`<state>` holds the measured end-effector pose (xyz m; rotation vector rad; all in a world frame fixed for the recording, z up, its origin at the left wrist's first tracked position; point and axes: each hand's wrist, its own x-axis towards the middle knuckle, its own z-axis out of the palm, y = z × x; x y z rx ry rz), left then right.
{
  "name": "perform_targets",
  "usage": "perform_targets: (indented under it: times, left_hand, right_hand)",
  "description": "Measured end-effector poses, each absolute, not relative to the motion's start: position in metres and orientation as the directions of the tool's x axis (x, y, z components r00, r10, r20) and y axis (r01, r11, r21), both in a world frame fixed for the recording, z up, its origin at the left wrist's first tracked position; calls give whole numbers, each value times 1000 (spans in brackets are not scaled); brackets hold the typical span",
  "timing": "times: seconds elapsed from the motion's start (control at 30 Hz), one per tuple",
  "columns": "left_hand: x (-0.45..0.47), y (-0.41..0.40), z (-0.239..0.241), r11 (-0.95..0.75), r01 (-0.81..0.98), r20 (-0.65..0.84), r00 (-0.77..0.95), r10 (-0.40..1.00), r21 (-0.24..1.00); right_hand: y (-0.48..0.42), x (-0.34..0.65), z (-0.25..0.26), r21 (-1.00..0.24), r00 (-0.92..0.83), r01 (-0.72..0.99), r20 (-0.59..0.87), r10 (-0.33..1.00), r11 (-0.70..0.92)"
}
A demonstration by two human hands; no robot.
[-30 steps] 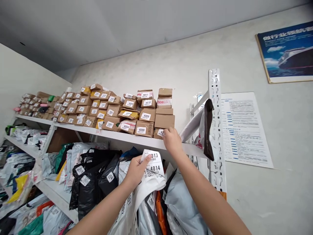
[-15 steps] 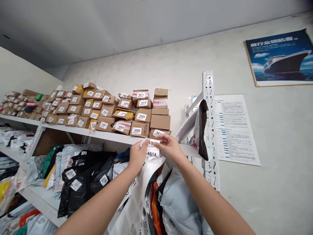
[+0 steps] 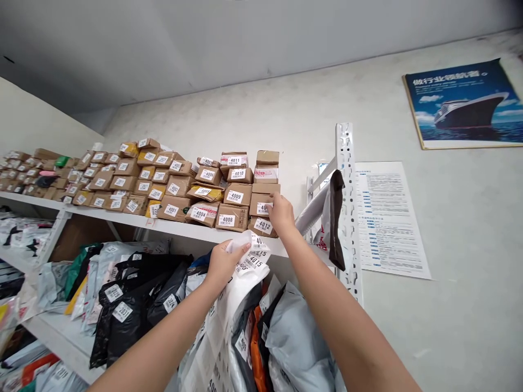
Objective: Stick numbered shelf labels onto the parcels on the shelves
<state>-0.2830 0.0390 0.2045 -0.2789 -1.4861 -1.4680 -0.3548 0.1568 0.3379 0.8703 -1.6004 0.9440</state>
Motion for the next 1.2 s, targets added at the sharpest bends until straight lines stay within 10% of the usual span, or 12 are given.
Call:
perform_targets:
  times: [0.17, 0.3, 0.4, 0.6, 0.87, 1.2]
  left_hand:
    - [-275, 34, 199, 255, 760, 775, -465, -429, 598]
    - [-276, 31, 195, 258, 790, 806, -437, -399, 556]
    - [-276, 27, 195, 319, 751, 806, -469, -361, 579]
    - [-260, 19, 201, 685, 141, 587, -654, -478, 715]
    - [-269, 35, 207, 469, 668, 808, -549, -215, 578]
    - [-265, 40, 232, 585, 647, 855, -226, -467, 490]
  right_hand:
    - [162, -343, 334, -123, -171, -870, 984, -59, 477]
    - [175, -332, 307, -119, -205, -965, 899, -388, 233]
    - [180, -332, 287, -348, -244, -934, 782, -573, -77]
    - [174, -342, 262, -452, -383, -881, 855, -351, -139]
    - [169, -336, 258, -510, -374, -842, 788, -490, -177]
    - [162, -326, 281, -474, -356, -865, 809, -467, -163]
